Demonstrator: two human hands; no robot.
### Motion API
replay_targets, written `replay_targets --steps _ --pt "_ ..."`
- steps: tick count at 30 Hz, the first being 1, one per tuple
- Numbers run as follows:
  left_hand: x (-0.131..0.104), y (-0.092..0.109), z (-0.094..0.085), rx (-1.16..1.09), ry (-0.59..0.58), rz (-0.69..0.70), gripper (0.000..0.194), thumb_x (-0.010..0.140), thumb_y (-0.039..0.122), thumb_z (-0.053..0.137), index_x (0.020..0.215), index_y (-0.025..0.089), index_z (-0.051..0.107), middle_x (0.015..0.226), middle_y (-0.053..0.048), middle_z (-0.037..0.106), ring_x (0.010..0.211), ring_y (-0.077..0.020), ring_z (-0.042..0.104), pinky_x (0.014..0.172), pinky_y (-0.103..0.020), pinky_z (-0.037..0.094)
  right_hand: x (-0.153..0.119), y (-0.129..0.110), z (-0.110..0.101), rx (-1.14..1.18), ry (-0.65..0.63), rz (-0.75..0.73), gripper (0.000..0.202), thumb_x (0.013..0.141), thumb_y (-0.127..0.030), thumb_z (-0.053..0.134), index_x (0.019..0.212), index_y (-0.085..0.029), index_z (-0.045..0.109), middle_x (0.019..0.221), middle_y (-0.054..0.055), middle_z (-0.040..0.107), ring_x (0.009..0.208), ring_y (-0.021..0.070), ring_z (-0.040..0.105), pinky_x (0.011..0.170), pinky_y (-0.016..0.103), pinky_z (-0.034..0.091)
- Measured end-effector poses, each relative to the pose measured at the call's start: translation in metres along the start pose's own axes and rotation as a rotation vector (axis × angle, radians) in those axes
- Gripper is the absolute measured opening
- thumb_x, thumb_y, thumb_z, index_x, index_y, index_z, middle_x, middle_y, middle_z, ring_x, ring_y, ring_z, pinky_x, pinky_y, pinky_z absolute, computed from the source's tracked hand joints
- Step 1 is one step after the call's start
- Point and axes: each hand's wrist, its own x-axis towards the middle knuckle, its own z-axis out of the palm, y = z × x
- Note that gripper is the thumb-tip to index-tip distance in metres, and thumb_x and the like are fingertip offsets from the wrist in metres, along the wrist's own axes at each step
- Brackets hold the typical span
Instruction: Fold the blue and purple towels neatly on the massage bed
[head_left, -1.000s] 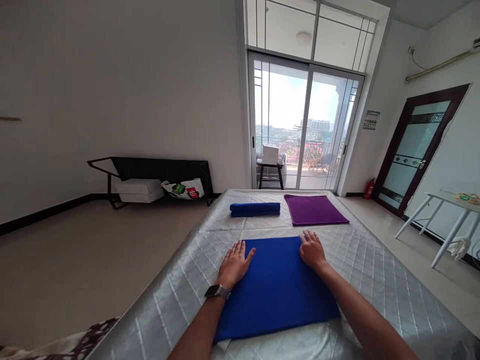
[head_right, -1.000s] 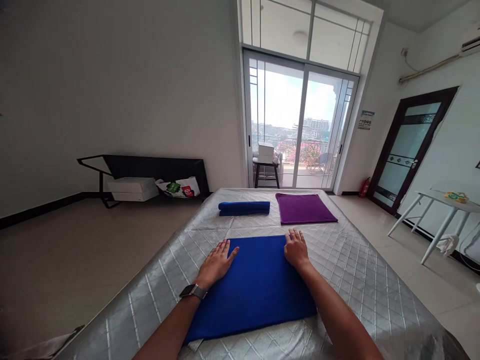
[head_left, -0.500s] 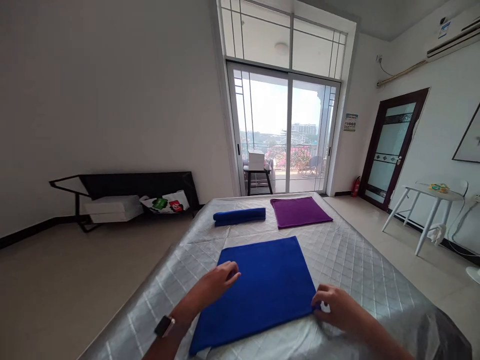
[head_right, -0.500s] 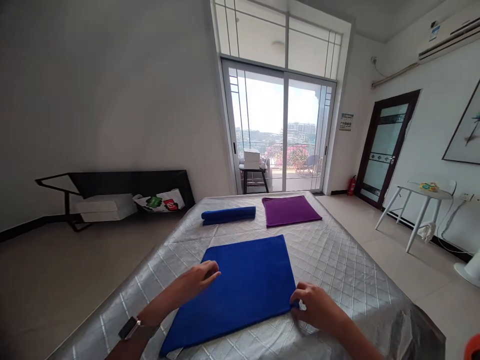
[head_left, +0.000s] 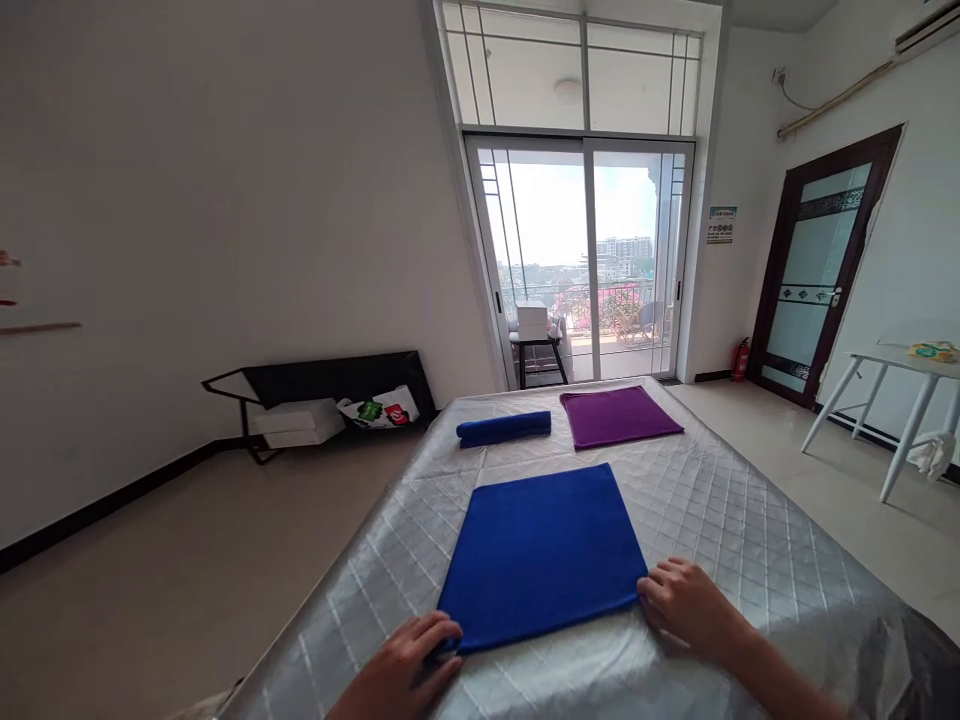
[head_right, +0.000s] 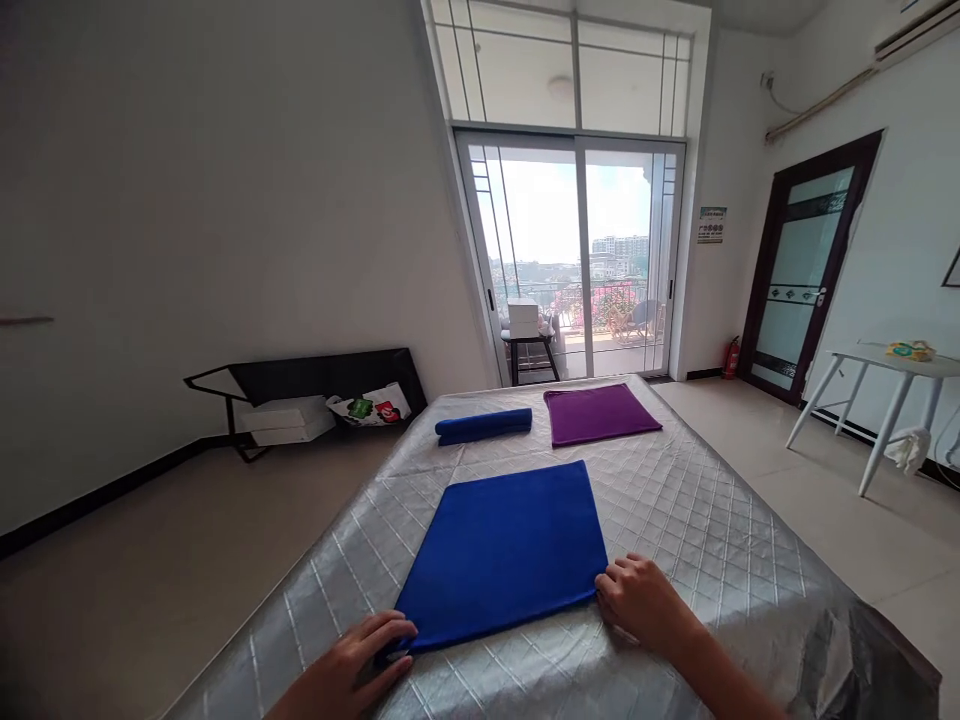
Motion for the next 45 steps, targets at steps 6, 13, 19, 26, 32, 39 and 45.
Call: replay_targets --steps 6,13,19,26,32,39,45 --pt "0.000 0.019 0.007 0.257 0.079 0.049 0.025 0.087 0.024 0.050 0.097 0.030 0.072 0.102 -0.001 0.076 0.095 -0.0199 0.072 0.083 -0.029 0.059 -0.003 0.003 -0.012 0.036 0.141 0.105 0.025 0.096 -0.015 0.042 0.092 -0.023 0.065 0.055 -0.002 0.063 0.050 0.0130 0.060 0.053 0.023 0.037" --pt "-0.005 0.041 -0.006 0.394 0.181 0.087 0.026 0.086 0.015 0.046 0.093 0.025 0.069 0.097 -0.003 0.075 0.091 -0.0202 0.072 0.078 -0.030 0.058 -0.011 0.003 -0.036 0.150 0.246 0.126 0.026 0.101 -0.032 0.042 0.100 -0.022 0.066 0.066 0.001 0.070 0.058 0.0134 0.066 0.058 0.022 0.045" --pt "-0.002 0.056 -0.034 0.505 0.463 0.212 0.027 0.095 0.022 0.041 0.096 0.024 0.068 0.091 -0.005 0.074 0.086 -0.0208 0.071 0.080 -0.034 0.058 -0.029 0.008 -0.060 0.132 0.311 0.071 0.024 0.100 -0.026 0.044 0.111 -0.024 0.065 0.085 0.003 0.076 0.074 0.0148 0.072 0.067 0.024 0.051" --pt "0.004 0.079 -0.067 0.426 0.443 0.381 0.028 0.098 0.023 0.042 0.114 0.028 0.065 0.097 -0.001 0.074 0.088 -0.0174 0.071 0.084 -0.032 0.058 -0.040 0.018 -0.101 -0.139 0.565 0.016 0.021 0.100 -0.022 0.049 0.103 -0.022 0.069 0.072 0.001 0.072 0.066 0.0125 0.067 0.065 0.023 0.050" --pt "0.013 0.108 -0.116 0.252 0.496 0.473 0.047 0.096 0.032 0.047 0.143 0.038 0.043 0.109 0.002 0.074 0.090 -0.0195 0.073 0.088 -0.034 0.060 -0.045 0.032 -0.155 -0.288 0.771 0.075 0.017 0.097 -0.027 0.056 0.101 -0.024 0.072 0.086 0.004 0.068 0.071 0.0129 0.063 0.064 0.023 0.053" --pt "0.048 0.135 -0.158 0.316 0.646 0.597 0.052 0.097 0.038 0.042 0.148 0.044 0.037 0.098 0.006 0.076 0.081 -0.0188 0.072 0.073 -0.033 0.064 -0.042 0.057 -0.200 -0.213 0.796 0.119 0.024 0.098 -0.027 0.053 0.118 -0.029 0.066 0.098 0.004 0.071 0.083 0.0154 0.069 0.076 0.027 0.058" --pt "0.138 0.109 -0.129 0.066 0.450 0.392 0.036 0.095 0.051 0.046 0.119 0.037 0.068 0.099 0.002 0.077 0.082 -0.0190 0.072 0.086 -0.036 0.060 -0.007 0.107 -0.175 -0.083 0.644 0.166 0.029 0.101 -0.038 0.044 0.112 -0.028 0.069 0.094 0.004 0.073 0.074 0.0150 0.070 0.063 0.026 0.058"
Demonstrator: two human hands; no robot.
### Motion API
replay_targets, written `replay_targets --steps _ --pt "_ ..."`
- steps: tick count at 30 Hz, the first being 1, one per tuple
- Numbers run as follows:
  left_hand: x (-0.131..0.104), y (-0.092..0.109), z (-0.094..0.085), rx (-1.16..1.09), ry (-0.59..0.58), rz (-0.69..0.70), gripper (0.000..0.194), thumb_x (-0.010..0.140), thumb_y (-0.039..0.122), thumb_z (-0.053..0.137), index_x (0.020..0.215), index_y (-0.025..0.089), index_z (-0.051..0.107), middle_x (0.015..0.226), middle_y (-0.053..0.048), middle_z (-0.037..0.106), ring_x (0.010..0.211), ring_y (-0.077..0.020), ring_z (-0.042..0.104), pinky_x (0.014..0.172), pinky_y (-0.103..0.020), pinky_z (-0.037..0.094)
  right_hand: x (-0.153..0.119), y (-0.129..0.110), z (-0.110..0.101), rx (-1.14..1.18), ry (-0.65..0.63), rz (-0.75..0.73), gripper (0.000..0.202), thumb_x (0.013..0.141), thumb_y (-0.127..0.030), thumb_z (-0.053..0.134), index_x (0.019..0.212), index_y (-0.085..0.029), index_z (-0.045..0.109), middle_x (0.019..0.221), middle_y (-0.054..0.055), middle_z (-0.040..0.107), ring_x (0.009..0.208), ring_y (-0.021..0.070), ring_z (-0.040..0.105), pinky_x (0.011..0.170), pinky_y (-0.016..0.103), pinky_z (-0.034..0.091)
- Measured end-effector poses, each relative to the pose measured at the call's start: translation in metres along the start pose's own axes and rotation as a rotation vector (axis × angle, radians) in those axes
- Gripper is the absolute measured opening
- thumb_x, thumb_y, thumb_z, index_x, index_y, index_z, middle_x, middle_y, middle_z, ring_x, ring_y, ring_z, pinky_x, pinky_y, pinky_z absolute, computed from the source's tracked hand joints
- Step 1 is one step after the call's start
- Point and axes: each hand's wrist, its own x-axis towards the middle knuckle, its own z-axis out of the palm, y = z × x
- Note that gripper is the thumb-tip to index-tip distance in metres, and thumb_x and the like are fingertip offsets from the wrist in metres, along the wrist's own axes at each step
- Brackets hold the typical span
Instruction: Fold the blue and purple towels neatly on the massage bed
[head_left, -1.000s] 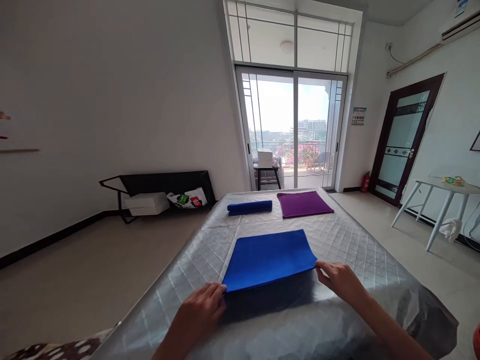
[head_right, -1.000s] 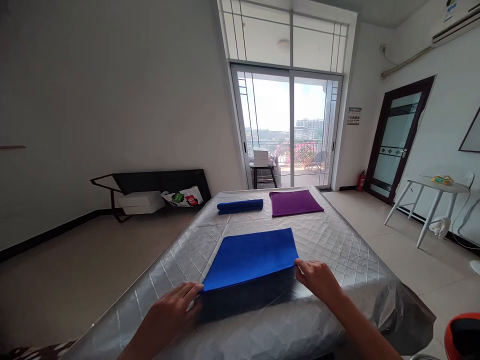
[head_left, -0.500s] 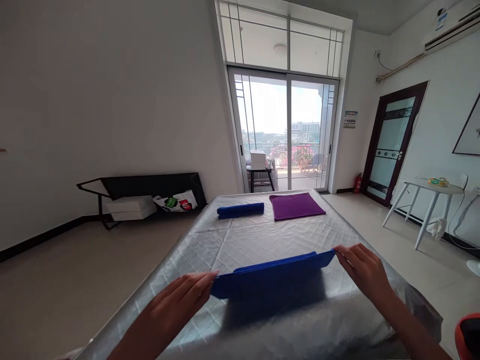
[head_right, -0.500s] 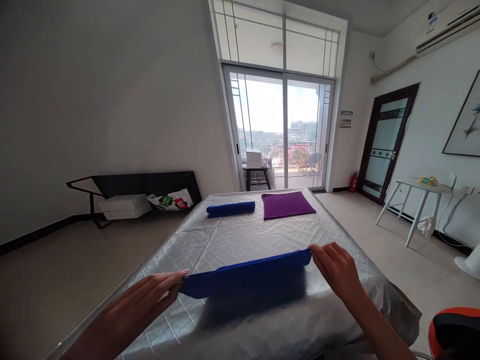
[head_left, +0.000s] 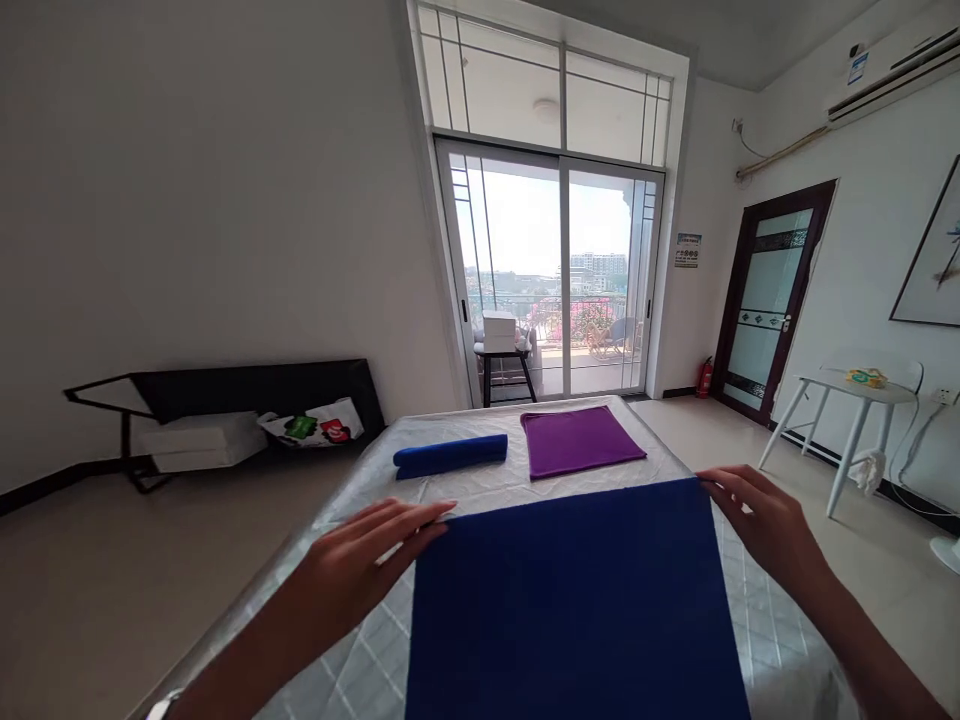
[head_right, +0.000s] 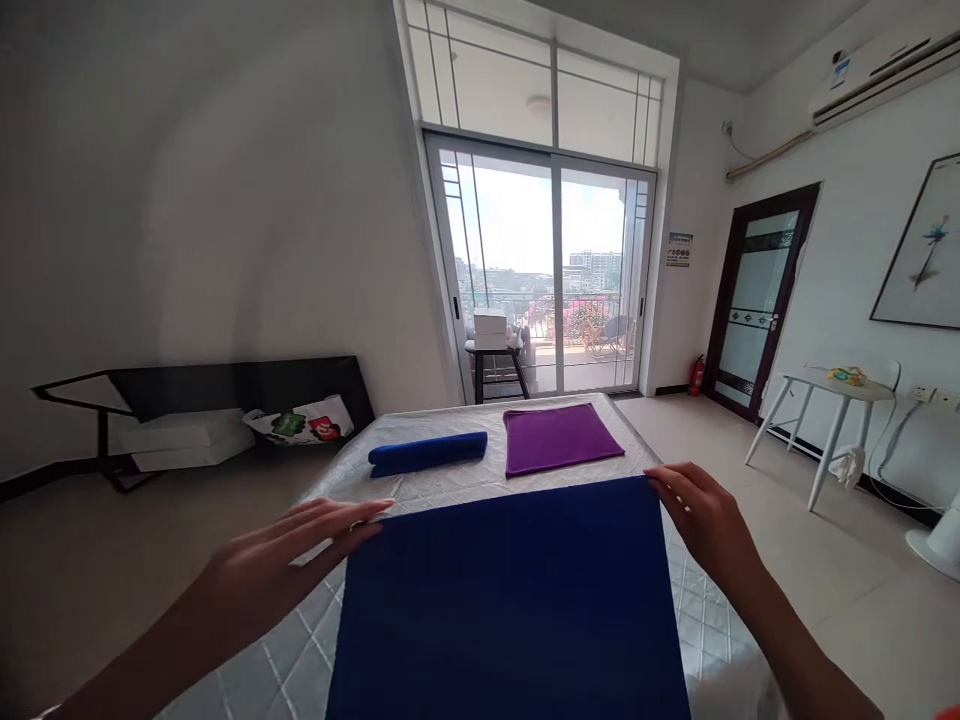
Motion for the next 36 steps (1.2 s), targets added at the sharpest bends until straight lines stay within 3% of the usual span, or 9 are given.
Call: replay_targets --steps 6,11,14,18,22,25,28,33,36 --pt "0.104 -0.070 0.073 -0.138 -0.122 -0.108 0.053 0.093 0.064 0.040 0.101 0.025 0.075 0.094 -0.002 0.078 0.077 -0.0178 0.071 0.074 -0.027 0.057 0.079 0.071 0.085 0.033 -0.279 0.135 0.037 0.102 -0.037 0.039 0.104 -0.025 0.073 0.096 0.005 0.073 0.072 0.0166 0.069 0.067 0.029 0.056" --pt "0.185 -0.123 0.113 0.080 0.084 -0.117 0.048 0.098 0.053 0.037 0.102 0.019 0.072 0.098 -0.008 0.075 0.089 -0.0208 0.070 0.083 -0.032 0.054 0.172 0.115 0.139 -0.103 -0.251 0.154 0.033 0.101 -0.032 0.041 0.112 -0.021 0.071 0.105 0.009 0.070 0.089 0.0195 0.066 0.081 0.031 0.051" --pt "0.208 -0.144 0.143 0.154 0.206 -0.147 0.041 0.099 0.044 0.038 0.106 0.017 0.069 0.100 -0.009 0.074 0.092 -0.0213 0.068 0.086 -0.034 0.052 0.197 0.134 0.173 -0.153 -0.172 0.174 0.035 0.101 -0.031 0.040 0.115 -0.019 0.069 0.110 0.012 0.068 0.101 0.0232 0.062 0.085 0.033 0.050" --pt "0.190 -0.152 0.208 0.131 0.237 -0.175 0.032 0.099 0.037 0.043 0.104 0.018 0.068 0.099 -0.007 0.073 0.088 -0.0187 0.067 0.086 -0.031 0.052 0.168 0.153 0.225 -0.214 -0.195 0.294 0.031 0.099 -0.029 0.044 0.115 -0.020 0.069 0.116 0.012 0.064 0.106 0.0247 0.059 0.083 0.033 0.050" --pt "0.132 -0.145 0.287 0.086 0.011 -0.148 0.025 0.097 0.027 0.045 0.097 0.021 0.069 0.096 -0.005 0.073 0.089 -0.0189 0.066 0.084 -0.032 0.052 0.089 0.165 0.276 -0.233 -0.424 0.431 0.027 0.096 -0.022 0.048 0.111 -0.022 0.070 0.111 0.010 0.065 0.104 0.0226 0.061 0.077 0.029 0.051" --pt "0.092 -0.139 0.329 0.056 -0.152 -0.095 0.022 0.094 0.019 0.048 0.091 0.023 0.069 0.090 -0.003 0.072 0.086 -0.0188 0.065 0.082 -0.033 0.051 0.036 0.171 0.302 -0.213 -0.626 0.496 0.027 0.094 -0.018 0.049 0.105 -0.026 0.072 0.110 0.006 0.068 0.104 0.0197 0.063 0.077 0.026 0.050" --pt "0.074 -0.139 0.345 0.052 -0.157 -0.045 0.019 0.093 0.016 0.051 0.091 0.023 0.068 0.089 -0.002 0.071 0.083 -0.0182 0.064 0.081 -0.034 0.050 0.012 0.176 0.315 -0.227 -0.699 0.530 0.028 0.095 -0.020 0.047 0.109 -0.027 0.070 0.115 0.004 0.068 0.108 0.0190 0.062 0.079 0.025 0.049" --pt "0.076 -0.139 0.339 0.101 -0.072 0.096 0.019 0.093 0.013 0.051 0.096 0.023 0.066 0.091 -0.002 0.070 0.083 -0.0178 0.063 0.079 -0.033 0.048 0.012 0.176 0.318 -0.331 -0.702 0.431 0.025 0.092 -0.014 0.049 0.104 -0.024 0.069 0.112 0.007 0.069 0.109 0.0223 0.062 0.078 0.026 0.049" --pt "0.074 -0.136 0.337 0.124 -0.126 0.118 0.019 0.092 0.010 0.051 0.094 0.023 0.065 0.090 -0.002 0.070 0.083 -0.0184 0.062 0.080 -0.034 0.047 0.012 0.173 0.317 -0.394 -0.696 0.374 0.026 0.092 -0.011 0.047 0.103 -0.021 0.068 0.109 0.009 0.069 0.105 0.0234 0.063 0.077 0.028 0.049"
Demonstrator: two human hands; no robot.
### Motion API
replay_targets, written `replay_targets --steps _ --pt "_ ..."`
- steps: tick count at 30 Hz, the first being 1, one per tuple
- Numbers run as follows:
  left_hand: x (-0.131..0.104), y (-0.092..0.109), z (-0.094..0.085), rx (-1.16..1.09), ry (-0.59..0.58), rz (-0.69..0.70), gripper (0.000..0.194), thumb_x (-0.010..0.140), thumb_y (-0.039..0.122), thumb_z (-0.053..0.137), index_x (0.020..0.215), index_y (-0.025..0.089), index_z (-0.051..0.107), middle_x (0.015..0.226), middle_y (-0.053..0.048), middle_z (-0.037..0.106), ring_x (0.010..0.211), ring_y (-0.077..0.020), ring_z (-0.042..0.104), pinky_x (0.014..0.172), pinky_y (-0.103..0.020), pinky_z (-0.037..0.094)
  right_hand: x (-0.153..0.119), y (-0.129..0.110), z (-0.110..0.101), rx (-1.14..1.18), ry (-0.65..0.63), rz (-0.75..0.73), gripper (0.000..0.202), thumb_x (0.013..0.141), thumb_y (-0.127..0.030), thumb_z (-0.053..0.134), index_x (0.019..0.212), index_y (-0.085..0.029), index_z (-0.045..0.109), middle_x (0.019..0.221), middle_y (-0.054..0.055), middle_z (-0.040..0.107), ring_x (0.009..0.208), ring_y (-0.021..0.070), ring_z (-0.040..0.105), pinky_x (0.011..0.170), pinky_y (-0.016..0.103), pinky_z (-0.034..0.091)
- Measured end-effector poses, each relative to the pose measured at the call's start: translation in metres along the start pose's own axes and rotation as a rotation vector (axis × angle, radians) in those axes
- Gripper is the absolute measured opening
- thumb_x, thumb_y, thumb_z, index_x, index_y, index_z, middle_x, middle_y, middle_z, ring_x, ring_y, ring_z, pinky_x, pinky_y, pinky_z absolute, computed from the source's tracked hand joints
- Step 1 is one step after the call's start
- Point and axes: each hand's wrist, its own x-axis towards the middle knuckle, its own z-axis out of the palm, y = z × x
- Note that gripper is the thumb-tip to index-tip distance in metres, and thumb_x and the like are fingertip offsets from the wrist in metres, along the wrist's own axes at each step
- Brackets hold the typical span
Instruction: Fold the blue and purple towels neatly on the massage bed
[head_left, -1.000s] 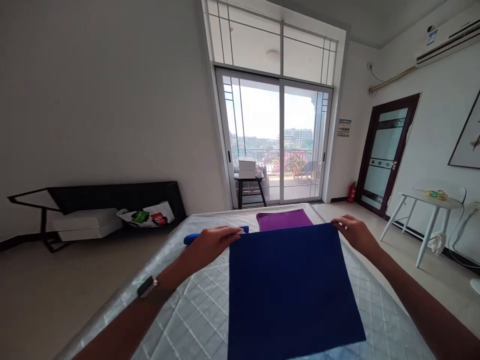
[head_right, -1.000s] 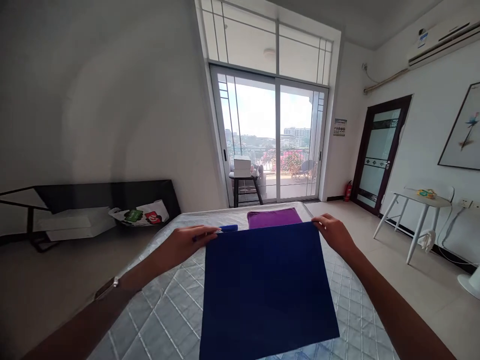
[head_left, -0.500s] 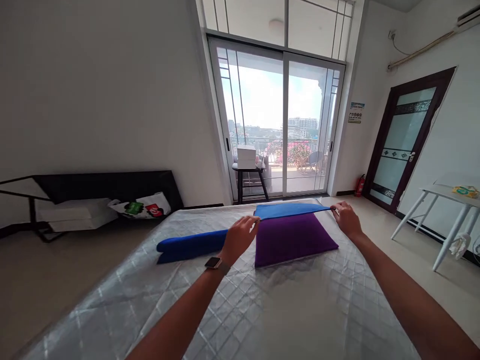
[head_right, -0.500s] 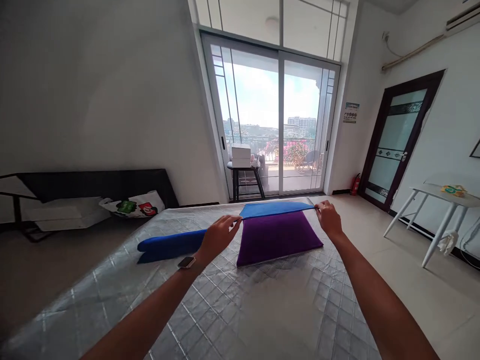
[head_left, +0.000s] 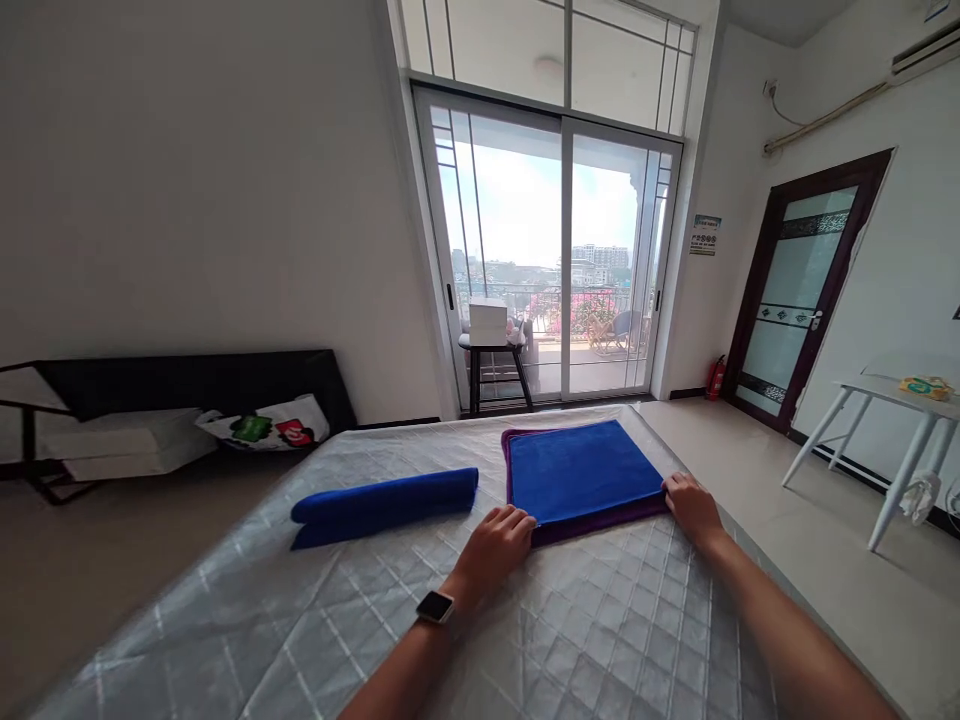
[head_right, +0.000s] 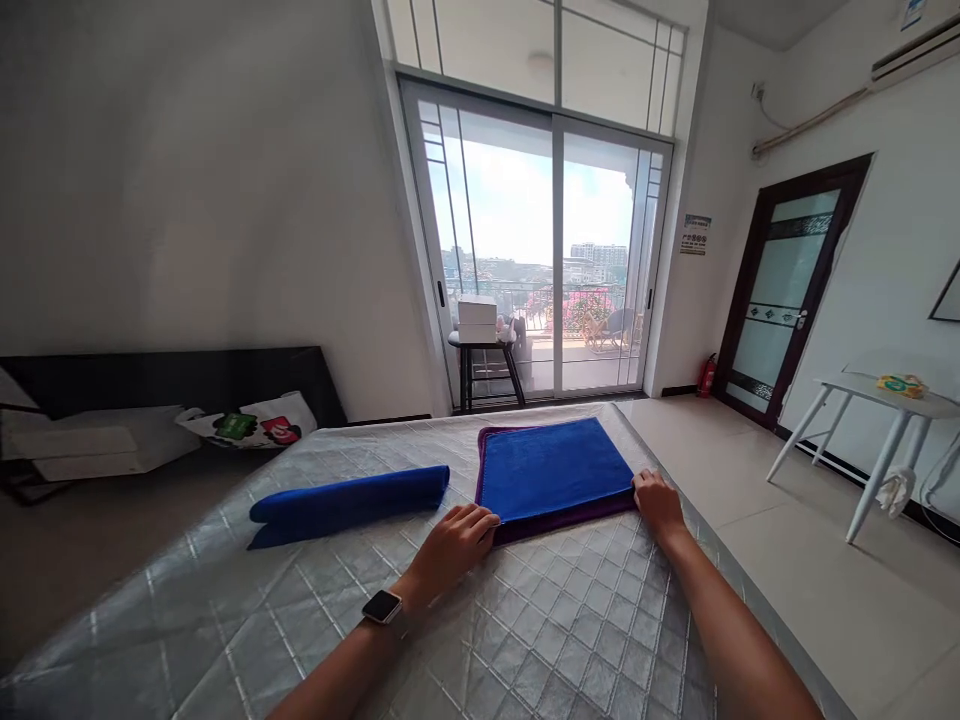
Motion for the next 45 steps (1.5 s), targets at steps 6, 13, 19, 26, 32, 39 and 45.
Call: replay_targets --steps 6,13,19,26,32,39,45 --pt "-0.005 0.006 0.001 -0.039 -0.105 -0.152 0.020 0.094 0.013 0.048 0.087 0.021 0.065 0.089 -0.003 0.069 0.084 -0.0182 0.062 0.082 -0.033 0.047 -0.007 0.005 -0.009 0.019 0.032 -0.061 0.025 0.092 -0.012 0.048 0.105 -0.020 0.068 0.108 0.010 0.070 0.106 0.0229 0.063 0.086 0.029 0.046" --pt "-0.009 0.029 -0.014 -0.094 -0.165 -0.306 0.024 0.090 0.011 0.047 0.100 0.021 0.066 0.107 -0.008 0.070 0.099 -0.0220 0.065 0.092 -0.039 0.048 -0.023 0.002 -0.032 0.017 -0.094 -0.015 0.032 0.086 -0.005 0.051 0.107 -0.021 0.069 0.109 0.009 0.071 0.103 0.0218 0.065 0.082 0.028 0.046" --pt "-0.088 0.033 -0.068 -0.144 -0.180 -0.329 0.034 0.085 0.014 0.053 0.115 0.024 0.066 0.123 -0.007 0.068 0.115 -0.0248 0.063 0.101 -0.043 0.049 -0.035 -0.032 -0.056 -0.043 0.004 -0.042 0.025 0.090 -0.010 0.048 0.098 -0.020 0.069 0.111 0.010 0.069 0.108 0.0238 0.061 0.087 0.031 0.044" --pt "-0.213 0.032 -0.154 -0.283 -0.288 -0.540 0.030 0.089 0.025 0.053 0.113 0.033 0.069 0.127 -0.001 0.068 0.117 -0.0224 0.063 0.102 -0.036 0.052 -0.036 -0.160 -0.064 0.196 0.039 -0.322 0.024 0.090 -0.015 0.049 0.098 -0.023 0.070 0.113 0.006 0.069 0.106 0.0214 0.060 0.091 0.031 0.043" --pt "-0.244 0.031 -0.146 -0.223 -0.207 -0.459 0.040 0.088 0.024 0.056 0.126 0.035 0.062 0.134 0.000 0.064 0.119 -0.0196 0.063 0.102 -0.031 0.052 -0.004 -0.287 -0.052 0.404 0.020 -0.484 0.047 0.084 -0.018 0.058 0.131 -0.024 0.058 0.138 0.007 0.058 0.124 0.0217 0.052 0.103 0.032 0.040" --pt "-0.274 0.016 -0.098 -0.062 -0.160 -0.225 0.053 0.089 0.029 0.060 0.139 0.035 0.049 0.134 -0.005 0.064 0.116 -0.0235 0.065 0.095 -0.032 0.057 0.056 -0.354 -0.042 0.393 -0.225 -0.339 0.077 0.077 -0.019 0.068 0.148 -0.019 0.039 0.154 0.014 0.040 0.141 0.0276 0.036 0.112 0.038 0.031" --pt "-0.268 0.017 -0.106 -0.160 -0.245 -0.247 0.056 0.086 0.033 0.065 0.140 0.036 0.049 0.137 -0.007 0.062 0.117 -0.0270 0.065 0.096 -0.036 0.057 0.048 -0.377 -0.056 0.443 -0.307 -0.237 0.042 0.085 -0.024 0.059 0.125 -0.012 0.057 0.127 0.023 0.062 0.124 0.0332 0.053 0.098 0.043 0.042"
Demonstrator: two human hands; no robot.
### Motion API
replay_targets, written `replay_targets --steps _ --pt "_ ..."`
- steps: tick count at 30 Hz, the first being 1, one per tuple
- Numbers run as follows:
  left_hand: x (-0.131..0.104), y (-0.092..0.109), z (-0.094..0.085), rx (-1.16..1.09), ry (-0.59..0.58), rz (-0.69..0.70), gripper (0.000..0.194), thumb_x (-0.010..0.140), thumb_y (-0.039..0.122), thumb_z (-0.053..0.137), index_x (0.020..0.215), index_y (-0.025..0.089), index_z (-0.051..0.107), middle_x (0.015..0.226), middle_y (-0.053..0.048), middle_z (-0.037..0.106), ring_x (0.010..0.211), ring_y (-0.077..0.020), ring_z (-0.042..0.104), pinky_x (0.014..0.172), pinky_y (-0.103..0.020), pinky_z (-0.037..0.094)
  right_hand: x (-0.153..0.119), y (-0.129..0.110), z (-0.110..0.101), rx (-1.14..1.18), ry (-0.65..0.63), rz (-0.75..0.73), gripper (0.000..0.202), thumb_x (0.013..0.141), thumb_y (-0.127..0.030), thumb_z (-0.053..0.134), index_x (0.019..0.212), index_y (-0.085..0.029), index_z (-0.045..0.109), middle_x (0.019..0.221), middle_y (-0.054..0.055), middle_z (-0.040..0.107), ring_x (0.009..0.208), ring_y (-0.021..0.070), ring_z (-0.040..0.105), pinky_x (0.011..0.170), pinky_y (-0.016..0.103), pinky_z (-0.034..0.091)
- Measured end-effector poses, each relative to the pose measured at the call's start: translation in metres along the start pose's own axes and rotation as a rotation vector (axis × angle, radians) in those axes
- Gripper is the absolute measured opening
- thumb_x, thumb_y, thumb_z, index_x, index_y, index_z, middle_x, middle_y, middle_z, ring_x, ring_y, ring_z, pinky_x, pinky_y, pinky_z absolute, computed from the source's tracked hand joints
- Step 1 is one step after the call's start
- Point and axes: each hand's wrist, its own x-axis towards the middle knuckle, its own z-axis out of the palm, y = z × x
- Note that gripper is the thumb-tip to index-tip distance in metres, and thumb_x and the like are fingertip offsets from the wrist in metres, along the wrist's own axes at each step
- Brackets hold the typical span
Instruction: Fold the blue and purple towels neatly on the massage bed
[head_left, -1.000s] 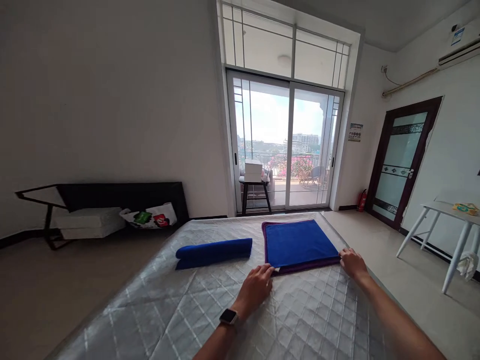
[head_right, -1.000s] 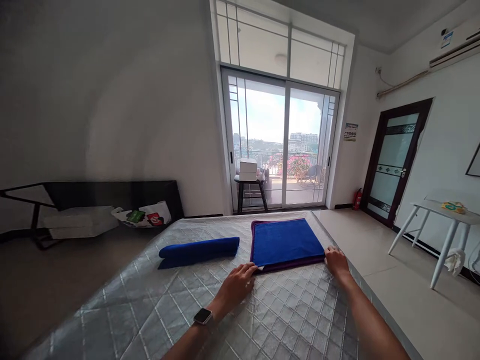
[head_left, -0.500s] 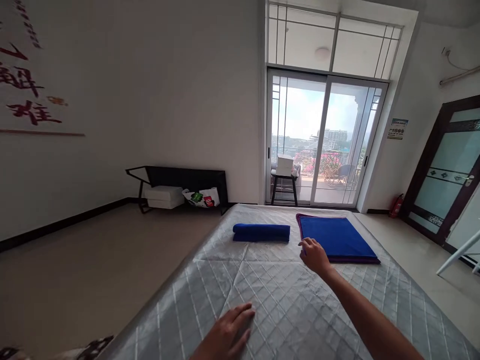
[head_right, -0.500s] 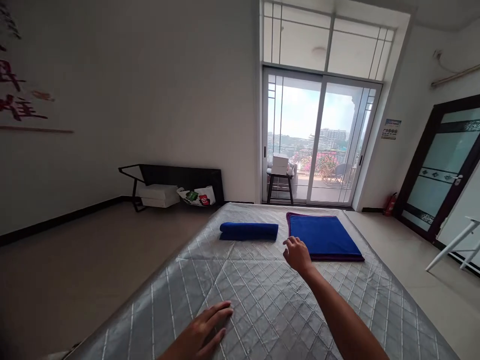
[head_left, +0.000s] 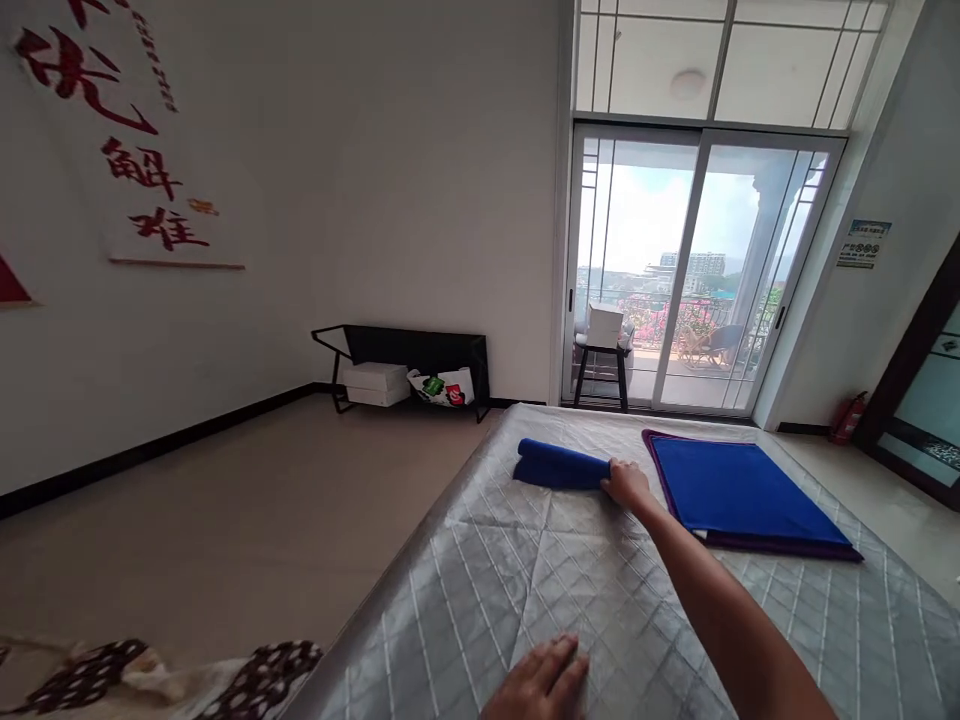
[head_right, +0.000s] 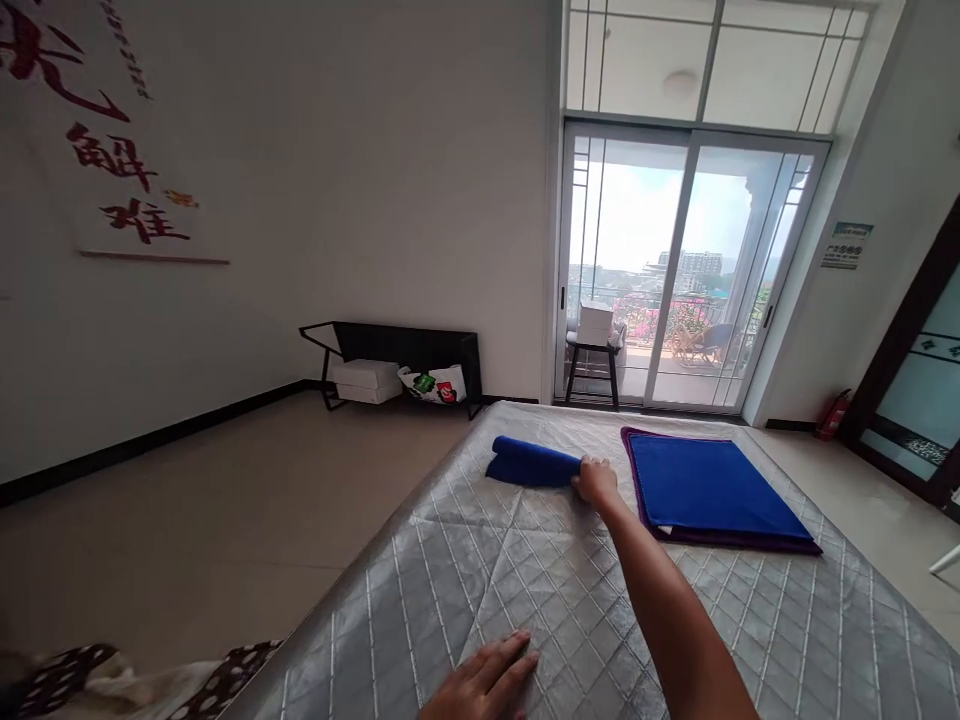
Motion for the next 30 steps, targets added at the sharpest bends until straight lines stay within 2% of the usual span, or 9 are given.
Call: replay_targets --steps 2,5,7,10,13,18,25,28,30 --pt "0.007 0.010 -0.016 -0.068 -0.005 -0.056 0.049 0.086 0.030 0.064 0.134 0.033 0.056 0.136 -0.007 0.063 0.118 -0.0263 0.064 0.098 -0.036 0.055 -0.025 -0.009 0.002 0.056 -0.050 -0.005 0.039 0.084 -0.031 0.060 0.120 -0.014 0.059 0.118 0.019 0.067 0.114 0.0304 0.061 0.093 0.039 0.045" --pt "0.018 0.029 -0.046 -0.200 0.012 -0.219 0.034 0.092 0.028 0.053 0.125 0.029 0.063 0.133 -0.006 0.065 0.120 -0.0238 0.061 0.103 -0.037 0.050 -0.085 -0.010 0.010 0.209 -0.151 0.027 0.039 0.087 -0.034 0.054 0.123 -0.019 0.055 0.098 0.008 0.071 0.086 0.0211 0.068 0.074 0.031 0.050" --pt "0.026 0.042 -0.065 -0.306 0.024 -0.333 0.030 0.096 0.032 0.044 0.116 0.026 0.067 0.126 -0.007 0.068 0.117 -0.0231 0.062 0.102 -0.038 0.048 -0.134 -0.002 0.017 0.579 -0.268 0.131 0.037 0.088 -0.033 0.048 0.123 -0.022 0.052 0.086 0.002 0.068 0.067 0.0158 0.064 0.060 0.027 0.049" --pt "0.039 0.063 -0.087 -0.491 0.005 -0.397 0.041 0.099 0.045 0.034 0.096 0.022 0.068 0.106 -0.007 0.072 0.102 -0.0227 0.064 0.094 -0.036 0.048 -0.205 0.019 0.023 1.239 -0.457 0.298 0.026 0.086 -0.041 0.047 0.100 -0.021 0.057 0.076 0.000 0.063 0.056 0.0124 0.056 0.053 0.025 0.046" --pt "0.048 0.087 -0.101 -0.666 -0.055 -0.392 0.046 0.096 0.056 0.033 0.091 0.021 0.063 0.092 -0.004 0.070 0.087 -0.0197 0.063 0.081 -0.032 0.047 -0.263 0.037 0.019 1.456 -0.554 0.370 0.029 0.082 -0.047 0.050 0.083 -0.019 0.058 0.073 0.003 0.063 0.057 0.0124 0.057 0.055 0.025 0.048" --pt "0.046 0.134 -0.107 -0.687 -0.166 -0.449 0.041 0.089 0.063 0.042 0.086 0.023 0.052 0.079 0.001 0.061 0.073 -0.0173 0.056 0.068 -0.029 0.042 -0.326 0.047 0.010 1.547 -0.429 0.377 0.028 0.074 -0.042 0.063 0.090 -0.019 0.060 0.078 0.003 0.066 0.070 0.0170 0.064 0.060 0.028 0.053" --pt "-0.009 0.219 -0.096 -0.743 -0.194 -0.419 0.024 0.089 0.045 0.052 0.099 0.024 0.052 0.084 0.000 0.068 0.075 -0.0171 0.062 0.067 -0.026 0.045 -0.384 0.065 0.017 1.387 -0.287 0.214 0.056 0.070 -0.049 0.065 0.120 -0.023 0.062 0.081 -0.001 0.065 0.063 0.0139 0.058 0.053 0.024 0.045" --pt "-0.020 0.231 -0.103 -0.648 -0.240 -0.316 0.021 0.088 0.042 0.054 0.098 0.025 0.061 0.087 0.000 0.070 0.075 -0.0177 0.063 0.067 -0.028 0.045 -0.399 0.088 0.009 1.200 -0.195 0.132 0.063 0.072 -0.053 0.064 0.128 -0.026 0.057 0.077 -0.003 0.063 0.060 0.0132 0.055 0.056 0.025 0.042" --pt "-0.018 0.219 -0.108 -0.581 -0.184 -0.325 0.020 0.089 0.040 0.052 0.092 0.025 0.065 0.090 -0.001 0.071 0.079 -0.0185 0.064 0.073 -0.029 0.047 -0.406 0.105 -0.003 0.999 -0.154 0.090 0.057 0.076 -0.051 0.059 0.126 -0.026 0.059 0.080 -0.002 0.066 0.065 0.0146 0.056 0.061 0.027 0.043"
